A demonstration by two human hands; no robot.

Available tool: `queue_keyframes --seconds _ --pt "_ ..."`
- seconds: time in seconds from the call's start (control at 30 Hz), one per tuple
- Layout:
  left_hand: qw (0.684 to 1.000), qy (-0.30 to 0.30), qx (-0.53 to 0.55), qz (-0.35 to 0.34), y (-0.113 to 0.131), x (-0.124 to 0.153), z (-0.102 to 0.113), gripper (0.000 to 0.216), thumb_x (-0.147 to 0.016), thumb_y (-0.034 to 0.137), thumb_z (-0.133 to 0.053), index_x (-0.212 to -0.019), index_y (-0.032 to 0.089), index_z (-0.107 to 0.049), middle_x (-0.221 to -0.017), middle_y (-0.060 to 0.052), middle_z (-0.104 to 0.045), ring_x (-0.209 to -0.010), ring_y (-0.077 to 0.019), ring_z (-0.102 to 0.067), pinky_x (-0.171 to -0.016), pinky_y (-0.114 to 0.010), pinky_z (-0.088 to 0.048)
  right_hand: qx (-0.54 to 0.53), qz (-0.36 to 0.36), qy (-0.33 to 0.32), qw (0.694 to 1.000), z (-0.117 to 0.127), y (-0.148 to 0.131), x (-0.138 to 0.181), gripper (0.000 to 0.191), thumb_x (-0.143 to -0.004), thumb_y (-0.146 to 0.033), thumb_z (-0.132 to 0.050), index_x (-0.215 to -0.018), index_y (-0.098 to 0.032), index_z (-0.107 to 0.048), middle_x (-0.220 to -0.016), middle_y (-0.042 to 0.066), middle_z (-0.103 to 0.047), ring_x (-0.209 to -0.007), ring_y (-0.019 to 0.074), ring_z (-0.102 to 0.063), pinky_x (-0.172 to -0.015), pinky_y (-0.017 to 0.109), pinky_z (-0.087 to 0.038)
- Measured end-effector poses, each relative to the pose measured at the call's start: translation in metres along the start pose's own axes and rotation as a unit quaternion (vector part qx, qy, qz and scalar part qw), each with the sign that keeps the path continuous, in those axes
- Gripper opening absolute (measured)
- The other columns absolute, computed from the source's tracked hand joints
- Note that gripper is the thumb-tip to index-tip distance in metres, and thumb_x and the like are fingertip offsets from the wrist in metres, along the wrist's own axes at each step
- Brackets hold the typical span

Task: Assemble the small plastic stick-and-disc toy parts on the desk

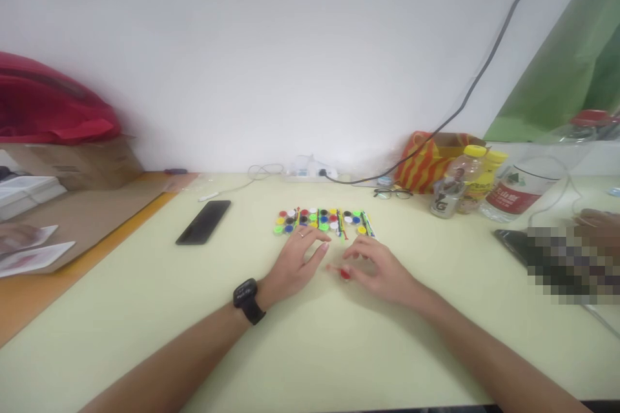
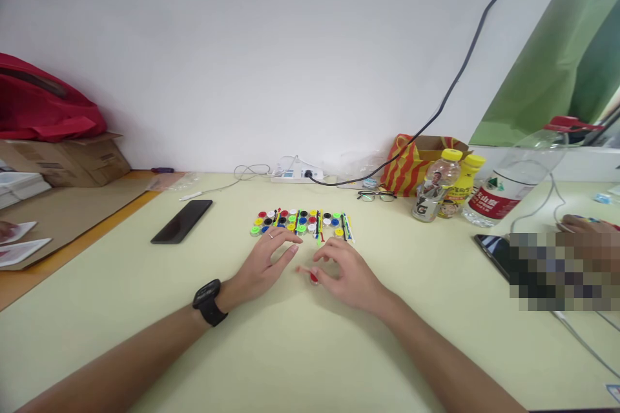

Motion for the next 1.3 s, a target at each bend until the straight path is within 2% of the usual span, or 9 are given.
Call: queue_keyframes --seconds 0.27,0.43,0.6,0.73,0.97,1.13,1.2,1.23,1.3 --pt "1.0 0.003 0.017 0.006 0.001 -0.001 0.001 0.017 -0.106 0.029 -0.052 -0.11 0.023 -0.068 -0.111 -0.006 -0.069 -0.111 -0.0239 -0.058 -0.108 -0.041 -0.038 0.001 -0.006 -0.093 0.996 -0.021 -0.002 0.005 0.009 -0.097 -0.02 -0.062 -0.097 -0.022 -0.071 -0.09 0.003 -0.067 -0.078 0.017 -0.062 -0.071 0.03 -0.047" --pt "0.987 0.014 0.132 0.091 -0.015 0.002 -0.002 0.029 -0.108 0.039 -0.047 -0.117 0.023 -0.069 -0.115 -0.008 -0.069 -0.11 -0.0245 -0.062 -0.099 -0.039 -0.045 -0.052 0.02 -0.035 0.998 -0.011 -0.005 0.002 0.012 -0.098 -0.019 -0.061 -0.103 -0.023 -0.072 -0.098 0.004 -0.071 -0.086 0.0185 -0.066 -0.077 0.031 -0.051" --pt "0.903 -0.08 0.374 0.196 -0.02 0.008 -0.031 0.036 -0.104 0.048 -0.054 -0.126 0.022 -0.068 -0.125 -0.011 -0.068 -0.107 -0.024 -0.067 -0.093 -0.037 -0.052 -0.05 0.076 0.042 0.995 0.004 -0.021 0.003 0.015 -0.101 -0.022 -0.061 -0.112 -0.026 -0.071 -0.107 0.005 -0.074 -0.1 0.0215 -0.066 -0.093 0.038 -0.051" --pt "0.878 -0.127 0.419 0.193 -0.006 0.008 -0.04 0.034 -0.096 0.044 -0.071 -0.119 0.02 -0.072 -0.116 -0.01 -0.072 -0.104 -0.0229 -0.067 -0.094 -0.035 -0.051 -0.021 0.124 0.044 0.991 0.002 -0.032 0.005 0.014 -0.102 -0.022 -0.061 -0.111 -0.027 -0.069 -0.102 0.004 -0.073 -0.1 0.0226 -0.064 -0.093 0.041 -0.051" --pt "0.861 -0.058 0.457 0.217 -0.022 0.008 -0.035 0.023 -0.087 0.036 -0.082 -0.099 0.017 -0.076 -0.092 -0.004 -0.072 -0.086 -0.0157 -0.066 -0.084 -0.03 -0.051 -0.029 0.121 0.109 0.986 0.015 -0.031 0.01 0.027 -0.1 -0.019 -0.059 -0.126 -0.028 -0.063 -0.115 0.008 -0.065 -0.101 0.0217 -0.064 -0.094 0.042 -0.054" --pt "0.846 -0.017 0.476 0.24 -0.032 0.009 -0.032 0.025 -0.08 0.034 -0.089 -0.097 0.018 -0.08 -0.094 -0.006 -0.076 -0.088 -0.0165 -0.068 -0.086 -0.031 -0.052 -0.092 0.081 0.157 0.98 0.02 -0.027 0.014 0.061 -0.098 -0.025 -0.062 -0.153 -0.032 -0.037 -0.154 0.016 -0.04 -0.099 0.0195 -0.064 -0.08 0.039 -0.059" --pt "0.844 -0.012 0.478 0.243 -0.033 0.008 -0.031 0.026 -0.079 0.034 -0.09 -0.098 0.018 -0.081 -0.092 -0.006 -0.077 -0.086 -0.0164 -0.069 -0.085 -0.031 -0.053 -0.115 0.059 0.155 0.98 0.02 -0.026 0.015 0.065 -0.098 -0.031 -0.063 -0.155 -0.03 -0.032 -0.137 0.014 -0.056 -0.098 0.0209 -0.065 -0.077 0.037 -0.058" --pt "0.845 -0.01 0.477 0.243 -0.034 0.008 -0.031 0.026 -0.079 0.034 -0.09 -0.098 0.018 -0.081 -0.092 -0.006 -0.077 -0.085 -0.0163 -0.069 -0.085 -0.032 -0.053 -0.134 0.031 0.13 0.982 0.016 -0.022 0.013 0.059 -0.1 -0.035 -0.061 -0.152 -0.028 -0.037 -0.113 0.01 -0.065 -0.086 0.02 -0.065 -0.07 0.034 -0.057" --pt "0.847 -0.005 0.473 0.241 -0.035 0.008 -0.03 0.025 -0.079 0.034 -0.09 -0.097 0.018 -0.082 -0.09 -0.006 -0.077 -0.083 -0.0164 -0.069 -0.085 -0.032 -0.054 -0.182 -0.047 0.052 0.981 0.004 -0.012 0.01 0.039 -0.103 -0.045 -0.055 -0.135 -0.023 -0.055 -0.064 -0.004 -0.052 -0.054 0.0152 -0.051 -0.049 0.026 -0.042"
Point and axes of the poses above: each hand's wrist, its own x-axis away from the middle knuckle, its own z-axis out of the back of the hand, y = z × x, the point moved 9 cm from there along -x, towards the middle knuckle
